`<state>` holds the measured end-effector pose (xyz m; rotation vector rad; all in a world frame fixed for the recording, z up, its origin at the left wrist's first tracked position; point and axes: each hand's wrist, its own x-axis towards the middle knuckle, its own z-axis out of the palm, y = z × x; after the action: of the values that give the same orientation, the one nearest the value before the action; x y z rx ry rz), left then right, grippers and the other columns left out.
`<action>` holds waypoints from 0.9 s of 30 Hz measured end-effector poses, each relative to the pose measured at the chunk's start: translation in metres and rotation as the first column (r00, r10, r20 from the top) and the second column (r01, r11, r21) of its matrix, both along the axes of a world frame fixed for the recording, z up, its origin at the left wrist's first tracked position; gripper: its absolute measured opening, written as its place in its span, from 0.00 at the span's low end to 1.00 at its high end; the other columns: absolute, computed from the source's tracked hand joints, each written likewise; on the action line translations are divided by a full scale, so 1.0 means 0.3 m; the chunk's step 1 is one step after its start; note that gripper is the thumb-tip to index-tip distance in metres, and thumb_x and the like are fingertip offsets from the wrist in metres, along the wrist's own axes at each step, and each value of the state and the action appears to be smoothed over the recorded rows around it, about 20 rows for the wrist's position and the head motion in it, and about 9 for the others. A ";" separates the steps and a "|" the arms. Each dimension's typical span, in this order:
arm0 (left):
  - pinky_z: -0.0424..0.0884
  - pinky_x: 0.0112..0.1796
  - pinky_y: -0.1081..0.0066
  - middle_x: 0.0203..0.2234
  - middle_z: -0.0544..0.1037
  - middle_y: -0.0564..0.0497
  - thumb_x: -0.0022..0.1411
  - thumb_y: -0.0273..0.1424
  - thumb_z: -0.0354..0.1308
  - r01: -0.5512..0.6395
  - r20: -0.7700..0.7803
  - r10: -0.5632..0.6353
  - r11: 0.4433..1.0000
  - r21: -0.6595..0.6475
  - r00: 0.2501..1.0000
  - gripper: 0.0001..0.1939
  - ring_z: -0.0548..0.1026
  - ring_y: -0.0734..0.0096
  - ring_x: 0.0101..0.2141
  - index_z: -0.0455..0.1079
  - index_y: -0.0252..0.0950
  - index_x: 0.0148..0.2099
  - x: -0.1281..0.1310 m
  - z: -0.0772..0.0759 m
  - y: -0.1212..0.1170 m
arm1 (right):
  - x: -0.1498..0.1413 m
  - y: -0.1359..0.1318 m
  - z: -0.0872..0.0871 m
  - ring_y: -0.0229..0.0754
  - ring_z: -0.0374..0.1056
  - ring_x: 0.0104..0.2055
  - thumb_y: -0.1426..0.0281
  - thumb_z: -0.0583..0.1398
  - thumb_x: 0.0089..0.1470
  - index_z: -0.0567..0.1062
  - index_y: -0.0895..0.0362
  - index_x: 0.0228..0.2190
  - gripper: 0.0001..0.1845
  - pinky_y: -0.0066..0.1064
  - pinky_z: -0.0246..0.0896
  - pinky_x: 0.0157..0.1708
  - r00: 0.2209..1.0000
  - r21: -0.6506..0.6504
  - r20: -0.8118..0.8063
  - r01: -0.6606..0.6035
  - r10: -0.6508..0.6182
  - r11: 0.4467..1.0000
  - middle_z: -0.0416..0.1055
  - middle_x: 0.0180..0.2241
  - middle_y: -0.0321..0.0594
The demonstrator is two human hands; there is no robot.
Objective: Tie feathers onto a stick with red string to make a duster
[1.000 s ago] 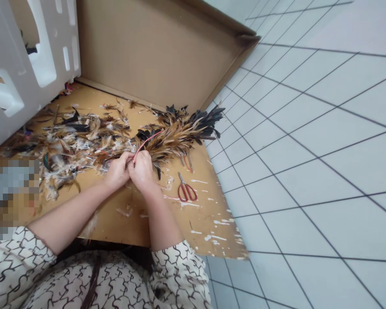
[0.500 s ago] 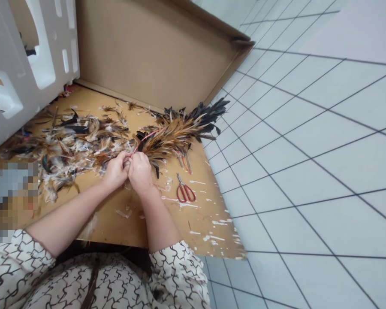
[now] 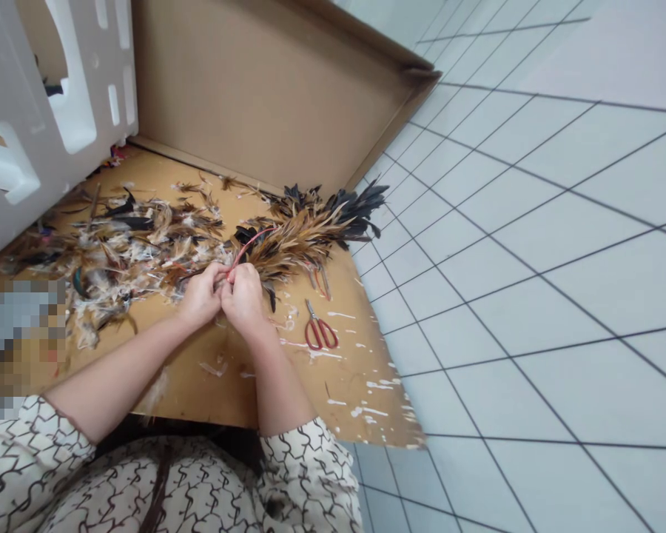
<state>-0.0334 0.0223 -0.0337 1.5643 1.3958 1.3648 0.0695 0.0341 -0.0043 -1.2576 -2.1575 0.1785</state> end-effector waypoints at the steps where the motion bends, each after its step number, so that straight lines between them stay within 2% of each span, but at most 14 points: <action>1: 0.70 0.42 0.67 0.33 0.79 0.48 0.51 0.20 0.49 -0.006 0.002 0.006 1.000 0.002 1.000 0.15 0.77 0.65 0.39 0.67 0.37 0.41 0.000 0.002 -0.001 | -0.001 -0.003 0.000 0.43 0.60 0.33 0.76 0.52 0.45 0.59 0.54 0.22 0.06 0.36 0.60 0.36 1.000 0.016 0.016 0.008 -0.008 1.000 0.63 0.28 0.42; 3: 0.70 0.41 0.67 0.32 0.79 0.48 0.51 0.21 0.49 -0.024 0.005 0.024 1.000 0.007 1.000 0.14 0.77 0.65 0.38 0.67 0.37 0.40 0.000 0.009 -0.004 | -0.003 -0.009 0.000 0.44 0.61 0.35 0.76 0.50 0.48 0.62 0.55 0.24 0.05 0.36 0.60 0.38 0.998 0.064 0.054 0.009 -0.013 0.998 0.65 0.29 0.44; 6: 0.70 0.40 0.68 0.31 0.79 0.48 0.50 0.20 0.50 -0.034 0.030 0.034 0.999 0.015 0.999 0.13 0.77 0.65 0.37 0.67 0.36 0.39 -0.002 0.020 -0.008 | -0.001 -0.016 -0.005 0.45 0.62 0.37 0.75 0.48 0.52 0.66 0.57 0.28 0.08 0.37 0.60 0.40 0.994 0.155 0.108 -0.008 -0.009 0.988 0.68 0.32 0.48; 11: 0.69 0.38 0.71 0.27 0.78 0.51 0.48 0.19 0.50 0.032 0.246 -0.028 0.999 -0.012 0.969 0.11 0.77 0.69 0.34 0.67 0.36 0.34 0.002 0.031 -0.004 | 0.009 -0.027 -0.011 0.44 0.64 0.40 0.74 0.46 0.56 0.70 0.57 0.30 0.13 0.36 0.60 0.42 0.990 0.244 0.139 -0.052 0.018 0.968 0.71 0.35 0.49; 15: 0.66 0.25 0.76 0.18 0.74 0.56 0.46 0.21 0.54 0.103 0.480 -0.036 0.988 -0.113 0.876 0.07 0.72 0.75 0.21 0.65 0.35 0.31 0.004 0.045 0.003 | 0.001 -0.053 0.014 0.44 0.65 0.41 0.72 0.47 0.56 0.70 0.57 0.29 0.12 0.36 0.60 0.41 0.999 0.272 0.027 -0.042 0.036 0.961 0.71 0.36 0.48; 18: 0.58 0.17 0.78 0.12 0.68 0.61 0.40 0.25 0.61 0.167 0.633 -0.014 0.969 -0.183 0.774 0.11 0.63 0.80 0.12 0.63 0.35 0.28 -0.005 0.060 0.009 | -0.015 -0.080 0.046 0.43 0.65 0.40 0.70 0.49 0.55 0.68 0.55 0.25 0.11 0.37 0.60 0.42 0.981 0.256 -0.169 -0.046 0.092 0.966 0.71 0.34 0.45; 21: 0.53 0.14 0.79 0.09 0.65 0.62 0.35 0.27 0.65 0.195 0.733 0.019 0.959 -0.206 0.680 0.15 0.59 0.82 0.10 0.63 0.35 0.26 -0.019 0.073 0.014 | -0.026 -0.095 0.064 0.40 0.66 0.35 0.68 0.51 0.55 0.66 0.55 0.24 0.09 0.35 0.62 0.38 0.877 0.104 -0.463 -0.091 0.130 0.990 0.70 0.30 0.41; 24: 0.50 0.14 0.80 0.09 0.64 0.61 0.34 0.28 0.65 0.193 0.766 0.064 0.951 -0.241 0.640 0.13 0.59 0.83 0.10 0.64 0.34 0.24 -0.029 0.078 0.016 | -0.028 -0.084 0.061 0.35 0.63 0.26 0.64 0.53 0.53 0.63 0.55 0.26 0.09 0.30 0.62 0.27 0.660 -0.106 -0.750 -0.162 0.028 0.981 0.69 0.28 0.37; 27: 0.52 0.14 0.80 0.09 0.64 0.60 0.33 0.28 0.66 0.200 0.756 0.080 0.941 -0.272 0.650 0.13 0.60 0.83 0.11 0.66 0.33 0.23 -0.029 0.076 0.016 | -0.017 -0.059 0.060 0.33 0.62 0.24 0.60 0.57 0.49 0.61 0.54 0.26 0.12 0.26 0.59 0.22 0.468 -0.170 -0.882 -0.198 -0.060 0.965 0.66 0.25 0.34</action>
<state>-0.0421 0.0271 -0.0110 0.6414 0.9402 1.4034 0.0644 0.0165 0.0136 -0.8616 -1.2470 0.9592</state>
